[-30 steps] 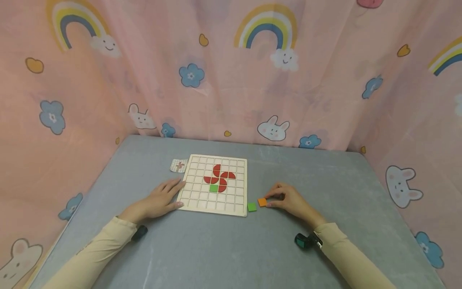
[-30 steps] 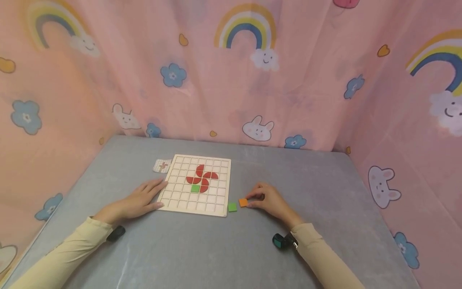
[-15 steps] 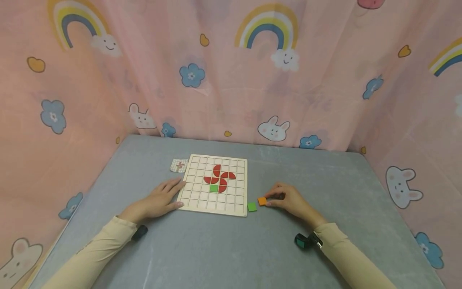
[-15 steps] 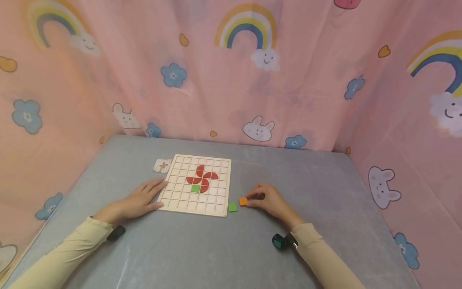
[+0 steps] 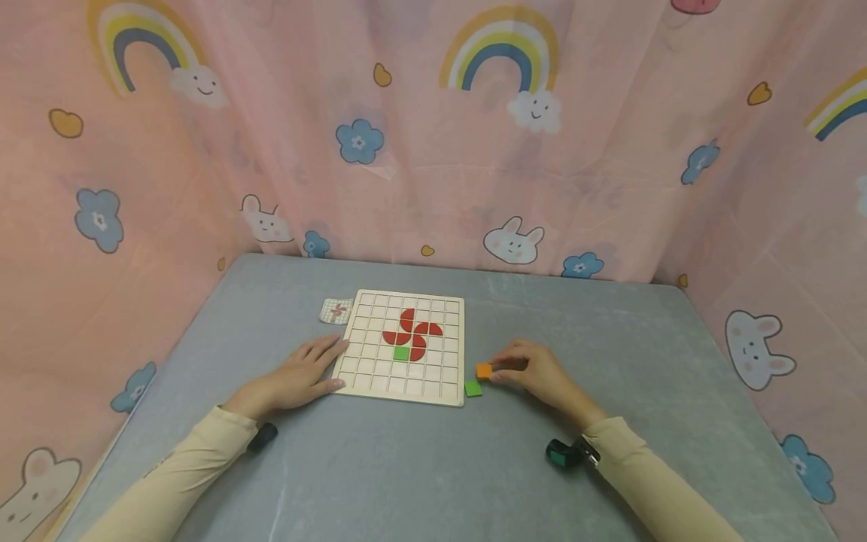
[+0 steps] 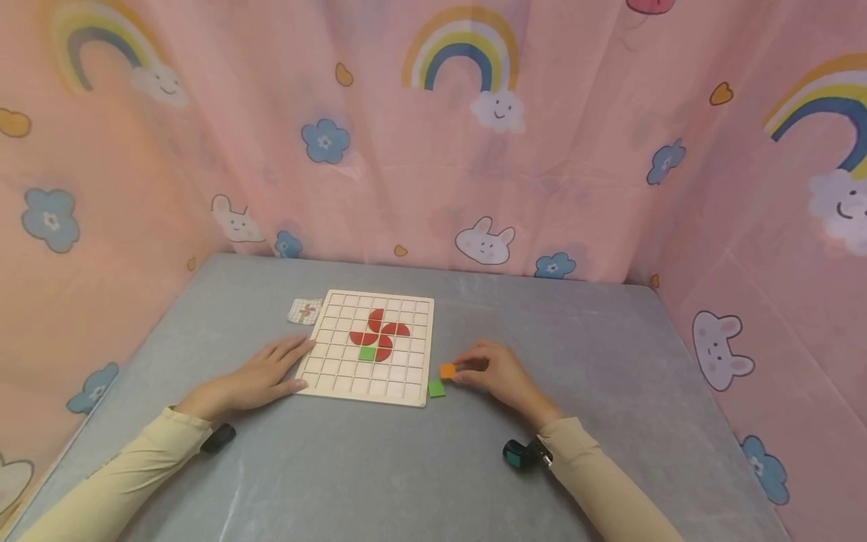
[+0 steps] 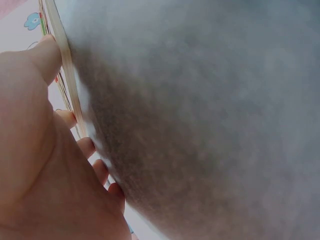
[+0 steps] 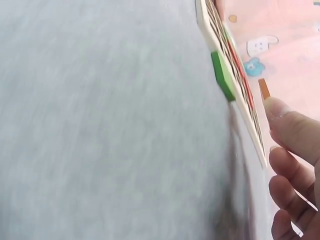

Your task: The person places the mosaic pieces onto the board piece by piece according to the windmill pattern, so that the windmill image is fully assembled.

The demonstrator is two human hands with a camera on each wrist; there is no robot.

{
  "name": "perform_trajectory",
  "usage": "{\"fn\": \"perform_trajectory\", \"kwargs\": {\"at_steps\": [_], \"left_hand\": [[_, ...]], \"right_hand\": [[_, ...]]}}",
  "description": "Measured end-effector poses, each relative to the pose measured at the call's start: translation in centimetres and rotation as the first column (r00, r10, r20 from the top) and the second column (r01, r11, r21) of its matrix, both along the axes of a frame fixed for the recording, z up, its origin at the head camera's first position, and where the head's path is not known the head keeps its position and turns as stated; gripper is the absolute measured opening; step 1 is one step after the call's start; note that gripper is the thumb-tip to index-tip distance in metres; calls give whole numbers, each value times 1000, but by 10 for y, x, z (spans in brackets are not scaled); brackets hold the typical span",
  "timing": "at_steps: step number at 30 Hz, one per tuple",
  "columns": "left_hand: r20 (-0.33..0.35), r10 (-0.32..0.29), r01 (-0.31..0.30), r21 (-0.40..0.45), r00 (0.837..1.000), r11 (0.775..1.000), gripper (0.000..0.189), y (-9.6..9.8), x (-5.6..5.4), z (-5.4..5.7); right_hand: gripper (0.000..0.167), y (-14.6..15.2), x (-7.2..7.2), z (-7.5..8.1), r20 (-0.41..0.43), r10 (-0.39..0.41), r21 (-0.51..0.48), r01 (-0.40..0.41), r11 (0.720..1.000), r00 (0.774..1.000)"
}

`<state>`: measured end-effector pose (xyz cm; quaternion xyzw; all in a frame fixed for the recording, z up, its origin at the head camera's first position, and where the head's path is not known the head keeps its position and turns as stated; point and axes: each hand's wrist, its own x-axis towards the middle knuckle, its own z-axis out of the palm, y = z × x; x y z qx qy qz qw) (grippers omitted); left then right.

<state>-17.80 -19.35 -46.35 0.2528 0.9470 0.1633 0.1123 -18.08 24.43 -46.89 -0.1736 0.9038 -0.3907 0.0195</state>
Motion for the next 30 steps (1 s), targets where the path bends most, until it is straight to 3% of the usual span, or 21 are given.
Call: {"fn": "perform_trajectory", "kwargs": {"at_steps": [12, 30], "left_hand": [[-9, -9, 9, 3, 1000, 1000, 72, -1, -2, -2], [-7, -9, 9, 18, 1000, 1000, 72, 0, 0, 1]], "right_hand": [[20, -28, -2, 6, -81, -47, -8, 47, 999, 996], [21, -88, 1, 1, -126, -18, -101, 5, 995, 992]]}}
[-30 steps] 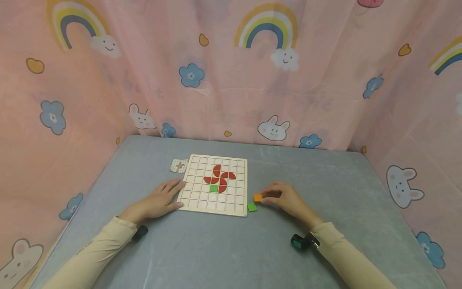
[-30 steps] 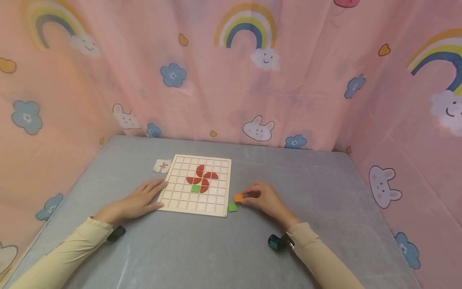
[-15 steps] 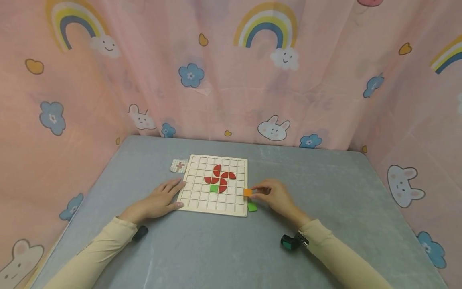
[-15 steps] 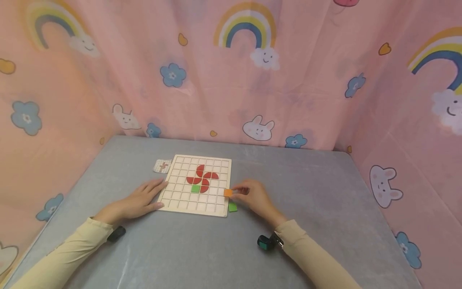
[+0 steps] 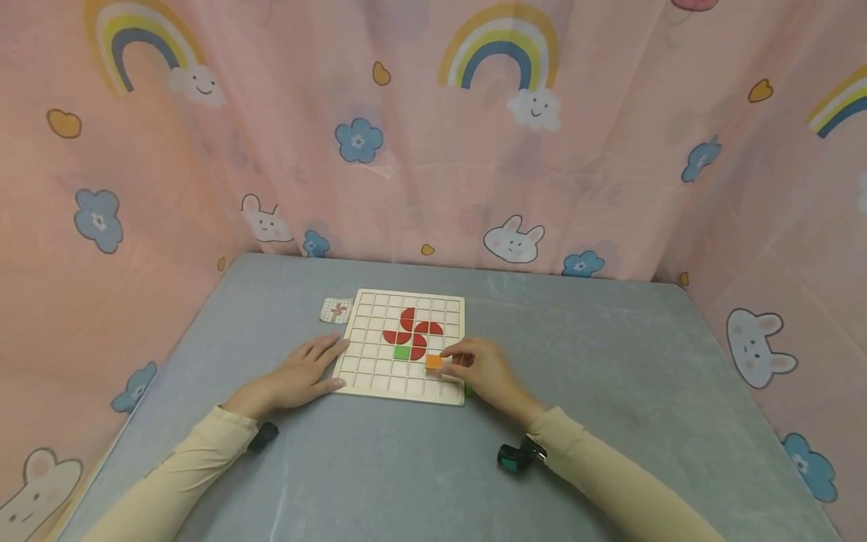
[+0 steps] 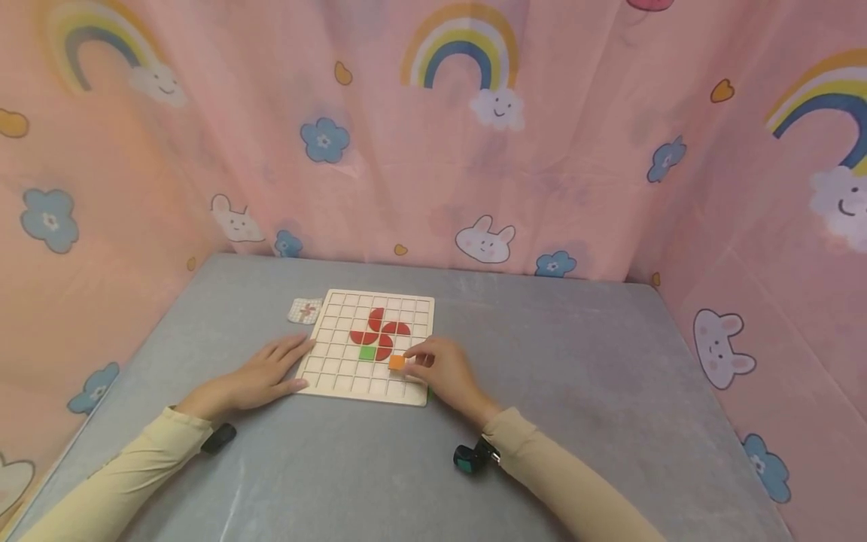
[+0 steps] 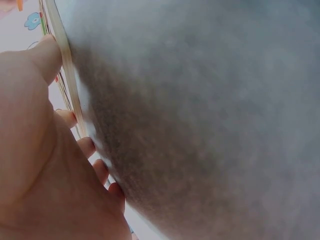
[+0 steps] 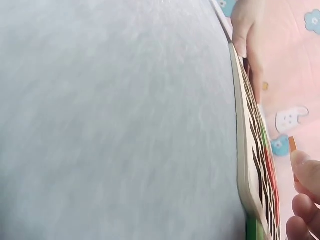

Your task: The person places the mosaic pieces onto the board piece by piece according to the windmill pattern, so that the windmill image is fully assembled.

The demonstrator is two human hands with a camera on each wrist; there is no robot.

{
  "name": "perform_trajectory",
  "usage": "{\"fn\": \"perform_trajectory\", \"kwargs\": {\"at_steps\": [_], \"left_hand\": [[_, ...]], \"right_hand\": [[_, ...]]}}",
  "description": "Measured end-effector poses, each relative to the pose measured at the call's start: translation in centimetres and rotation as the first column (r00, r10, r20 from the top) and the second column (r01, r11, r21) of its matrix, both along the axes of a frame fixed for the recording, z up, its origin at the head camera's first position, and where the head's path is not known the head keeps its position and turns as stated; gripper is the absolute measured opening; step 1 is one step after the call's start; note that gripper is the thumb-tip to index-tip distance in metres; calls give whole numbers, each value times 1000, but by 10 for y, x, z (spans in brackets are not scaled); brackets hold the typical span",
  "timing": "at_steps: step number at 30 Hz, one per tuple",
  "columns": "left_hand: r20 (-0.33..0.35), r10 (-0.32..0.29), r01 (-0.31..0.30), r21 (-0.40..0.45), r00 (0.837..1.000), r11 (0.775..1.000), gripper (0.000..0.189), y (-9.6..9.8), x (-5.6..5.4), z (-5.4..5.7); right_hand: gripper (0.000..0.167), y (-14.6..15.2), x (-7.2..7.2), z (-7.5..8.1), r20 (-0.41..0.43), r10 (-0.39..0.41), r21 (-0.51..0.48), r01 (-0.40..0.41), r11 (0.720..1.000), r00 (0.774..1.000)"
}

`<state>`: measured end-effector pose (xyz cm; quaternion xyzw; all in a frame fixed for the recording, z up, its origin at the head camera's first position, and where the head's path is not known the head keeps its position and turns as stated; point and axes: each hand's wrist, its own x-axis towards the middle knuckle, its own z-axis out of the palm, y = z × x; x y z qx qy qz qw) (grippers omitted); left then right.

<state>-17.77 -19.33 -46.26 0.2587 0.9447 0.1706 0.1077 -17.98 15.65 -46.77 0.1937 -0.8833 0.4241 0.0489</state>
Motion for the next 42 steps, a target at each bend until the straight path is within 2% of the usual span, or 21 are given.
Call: {"fn": "perform_trajectory", "kwargs": {"at_steps": [5, 12, 18, 28, 38, 42], "left_hand": [[-19, -18, 19, 31, 1000, 999, 73, -1, 0, -2], [-12, -17, 18, 39, 1000, 999, 73, -2, 0, -3], [-10, -20, 20, 21, 1000, 1000, 74, -2, 0, -2], [-25, -21, 21, 28, 999, 999, 74, -3, -3, -7], [-8, -18, 19, 42, 1000, 999, 72, -1, 1, 1], [-2, -11, 11, 28, 1000, 1000, 72, 0, 1, 2]], "right_hand": [[22, -13, 0, 0, 2, 1, -2, -1, 1000, 1000], [23, -25, -1, -1, -9, -11, 10, 11, 1000, 1000], [24, -31, -1, -4, -8, -27, 26, 27, 999, 1000], [20, -38, -4, -9, 7, -40, 49, 40, 998, 999], [20, -47, -3, -8, -8, -14, 60, 15, 998, 1000], [20, -51, -3, -7, -11, -10, 70, 11, 997, 1000]]}}
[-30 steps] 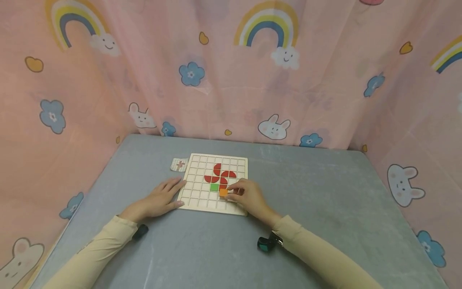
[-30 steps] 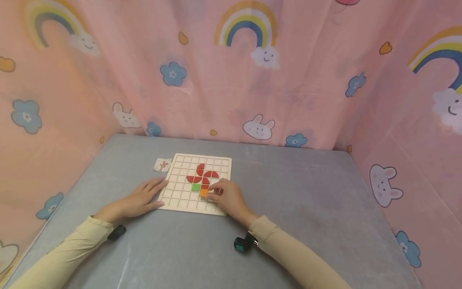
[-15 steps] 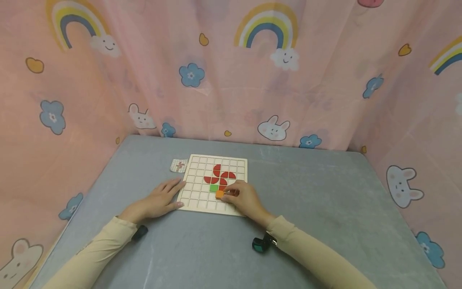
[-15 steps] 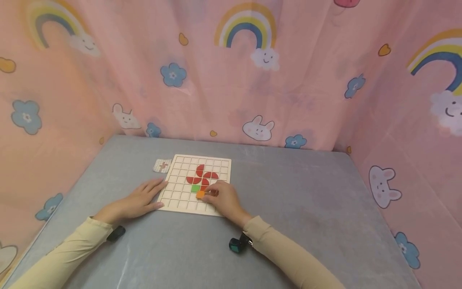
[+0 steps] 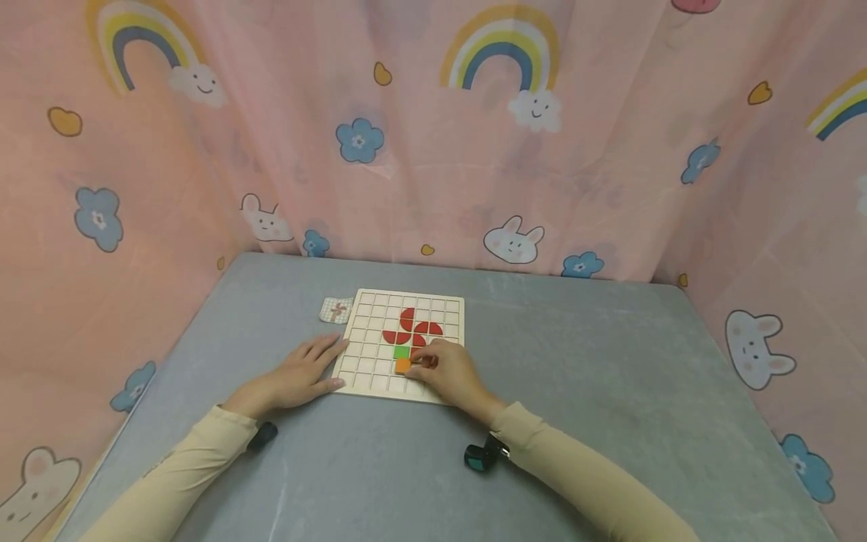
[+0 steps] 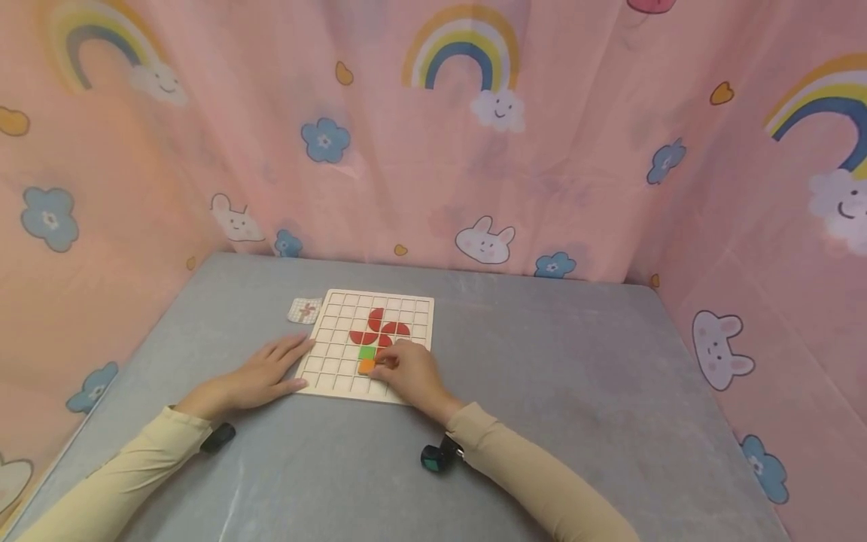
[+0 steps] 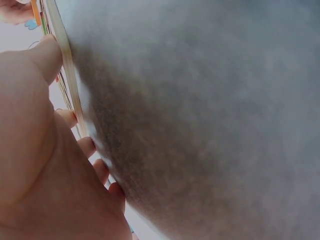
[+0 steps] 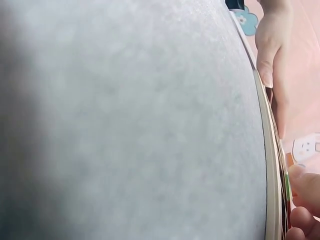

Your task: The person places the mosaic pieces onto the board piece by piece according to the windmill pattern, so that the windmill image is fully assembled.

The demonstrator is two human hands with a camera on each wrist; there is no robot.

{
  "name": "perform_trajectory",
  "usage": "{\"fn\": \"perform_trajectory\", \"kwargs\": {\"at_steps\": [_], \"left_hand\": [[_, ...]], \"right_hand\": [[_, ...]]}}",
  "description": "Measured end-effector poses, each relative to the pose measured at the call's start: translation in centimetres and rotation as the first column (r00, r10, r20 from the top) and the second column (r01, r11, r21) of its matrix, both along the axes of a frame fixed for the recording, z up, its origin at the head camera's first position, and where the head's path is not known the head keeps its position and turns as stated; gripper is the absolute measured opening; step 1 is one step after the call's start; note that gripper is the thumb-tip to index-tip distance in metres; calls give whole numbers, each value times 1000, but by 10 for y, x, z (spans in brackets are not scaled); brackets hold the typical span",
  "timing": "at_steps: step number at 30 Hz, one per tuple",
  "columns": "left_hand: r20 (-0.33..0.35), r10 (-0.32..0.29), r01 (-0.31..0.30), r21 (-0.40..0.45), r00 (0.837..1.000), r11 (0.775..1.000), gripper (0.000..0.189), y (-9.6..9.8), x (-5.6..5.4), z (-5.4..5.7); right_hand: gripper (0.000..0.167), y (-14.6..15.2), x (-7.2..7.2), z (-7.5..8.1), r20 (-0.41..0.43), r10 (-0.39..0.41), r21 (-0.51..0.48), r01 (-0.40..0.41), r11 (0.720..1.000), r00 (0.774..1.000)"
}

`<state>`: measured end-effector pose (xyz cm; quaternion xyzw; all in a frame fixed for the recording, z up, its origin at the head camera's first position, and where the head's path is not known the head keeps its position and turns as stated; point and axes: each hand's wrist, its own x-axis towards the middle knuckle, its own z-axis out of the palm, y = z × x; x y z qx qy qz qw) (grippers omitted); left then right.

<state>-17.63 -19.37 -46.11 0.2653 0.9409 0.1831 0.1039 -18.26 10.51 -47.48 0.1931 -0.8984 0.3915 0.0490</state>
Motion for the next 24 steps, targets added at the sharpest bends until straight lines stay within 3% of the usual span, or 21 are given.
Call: {"fn": "perform_trajectory", "kwargs": {"at_steps": [24], "left_hand": [[3, 10, -10, -43, 1000, 999, 73, -1, -3, -3]], "right_hand": [[18, -5, -2, -3, 12, 21, 32, -22, 999, 1000]]}}
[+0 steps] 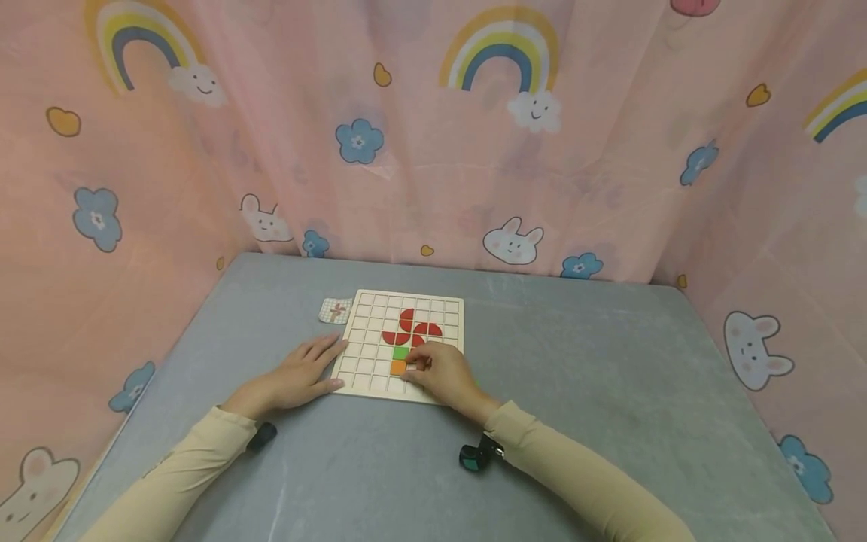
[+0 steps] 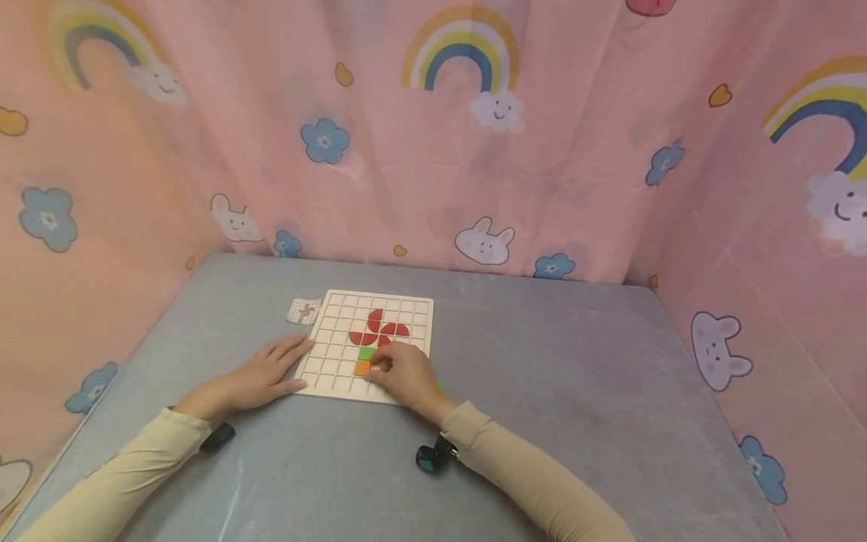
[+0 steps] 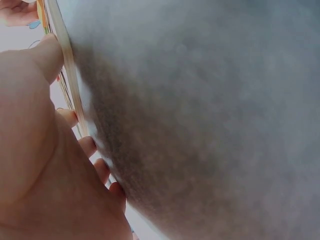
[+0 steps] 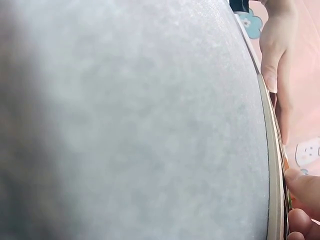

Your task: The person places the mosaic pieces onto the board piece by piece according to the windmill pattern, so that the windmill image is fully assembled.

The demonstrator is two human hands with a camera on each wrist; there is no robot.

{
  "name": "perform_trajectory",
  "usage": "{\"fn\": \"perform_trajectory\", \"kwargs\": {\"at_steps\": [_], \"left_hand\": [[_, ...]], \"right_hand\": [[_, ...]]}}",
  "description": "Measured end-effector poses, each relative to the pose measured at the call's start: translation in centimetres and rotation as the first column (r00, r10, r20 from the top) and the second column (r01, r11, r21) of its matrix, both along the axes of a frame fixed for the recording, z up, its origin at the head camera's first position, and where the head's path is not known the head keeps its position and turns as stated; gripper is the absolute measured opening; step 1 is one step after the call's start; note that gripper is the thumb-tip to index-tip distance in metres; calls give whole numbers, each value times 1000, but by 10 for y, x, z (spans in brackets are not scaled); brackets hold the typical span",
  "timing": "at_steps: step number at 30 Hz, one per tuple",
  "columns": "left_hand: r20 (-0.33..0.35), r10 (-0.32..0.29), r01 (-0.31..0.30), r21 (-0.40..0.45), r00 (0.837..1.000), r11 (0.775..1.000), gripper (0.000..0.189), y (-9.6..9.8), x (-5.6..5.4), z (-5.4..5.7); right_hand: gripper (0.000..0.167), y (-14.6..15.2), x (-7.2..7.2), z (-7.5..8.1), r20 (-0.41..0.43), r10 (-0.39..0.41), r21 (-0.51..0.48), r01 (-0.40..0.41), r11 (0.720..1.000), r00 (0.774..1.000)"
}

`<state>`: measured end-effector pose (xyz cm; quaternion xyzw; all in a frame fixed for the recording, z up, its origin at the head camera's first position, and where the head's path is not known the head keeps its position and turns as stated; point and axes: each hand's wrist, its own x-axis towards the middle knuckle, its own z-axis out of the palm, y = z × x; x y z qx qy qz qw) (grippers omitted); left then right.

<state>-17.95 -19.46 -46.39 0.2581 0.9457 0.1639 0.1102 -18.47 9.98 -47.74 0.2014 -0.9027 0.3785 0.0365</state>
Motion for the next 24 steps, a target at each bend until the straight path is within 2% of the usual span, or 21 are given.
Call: {"fn": "perform_trajectory", "kwargs": {"at_steps": [13, 24], "left_hand": [[6, 4, -4, -3, 1000, 1000, 73, -1, 0, -1], [3, 3, -3, -4, 1000, 1000, 72, 0, 1, 1]], "right_hand": [[19, -1, 0, 0, 11, -14, 10, 14, 1000, 1000], [18, 1, 1, 0, -4, 6, -14, -6, 1000, 1000]]}}
